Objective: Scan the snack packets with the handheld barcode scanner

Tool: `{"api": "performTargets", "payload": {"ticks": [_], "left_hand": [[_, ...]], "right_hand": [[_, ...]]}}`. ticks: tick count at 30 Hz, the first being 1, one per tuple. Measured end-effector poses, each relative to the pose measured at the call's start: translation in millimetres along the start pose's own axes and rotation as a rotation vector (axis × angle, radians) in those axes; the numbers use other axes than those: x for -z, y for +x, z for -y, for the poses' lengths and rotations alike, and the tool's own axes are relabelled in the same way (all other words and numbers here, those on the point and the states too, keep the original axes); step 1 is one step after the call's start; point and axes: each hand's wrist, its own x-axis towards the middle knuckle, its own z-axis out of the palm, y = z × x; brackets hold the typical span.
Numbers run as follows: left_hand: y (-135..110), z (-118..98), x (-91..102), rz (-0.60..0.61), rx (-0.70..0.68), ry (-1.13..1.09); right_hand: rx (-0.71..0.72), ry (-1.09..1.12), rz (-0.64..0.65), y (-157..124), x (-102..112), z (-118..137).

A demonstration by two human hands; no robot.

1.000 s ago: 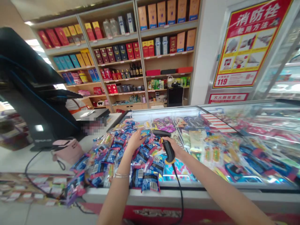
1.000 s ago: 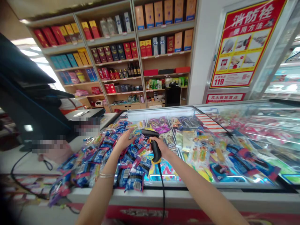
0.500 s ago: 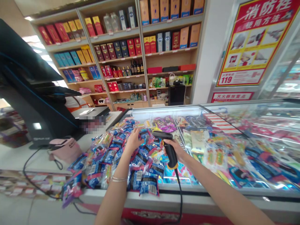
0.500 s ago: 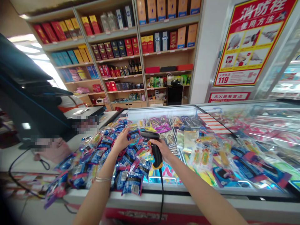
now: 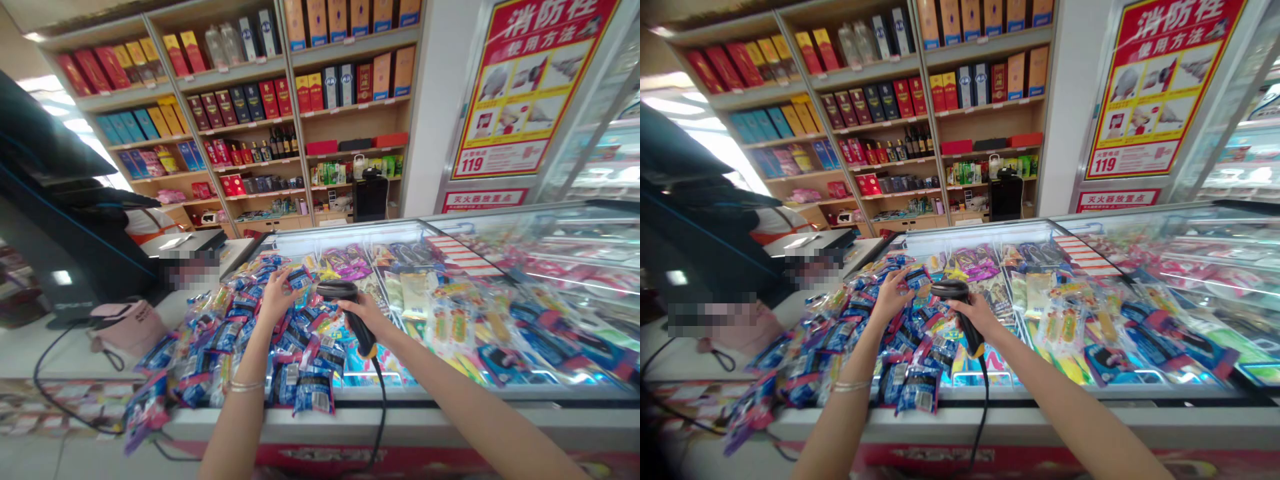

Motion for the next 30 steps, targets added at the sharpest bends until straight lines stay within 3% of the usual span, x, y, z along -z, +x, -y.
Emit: {"api": "performTargets", "payload": {"ticks": [15,30], "left_hand": [[0.0,2.5,-0.5,0.048,-0.027,0.078],[0.6,4.8,-3.2,0.019,0.007,0.089]], "right_hand": [[0.015,-0.039,0.003,-3.2,-3.5,3.8],[0.019,0.025,-0.009,1.2,-0.4,-4.2]]}}
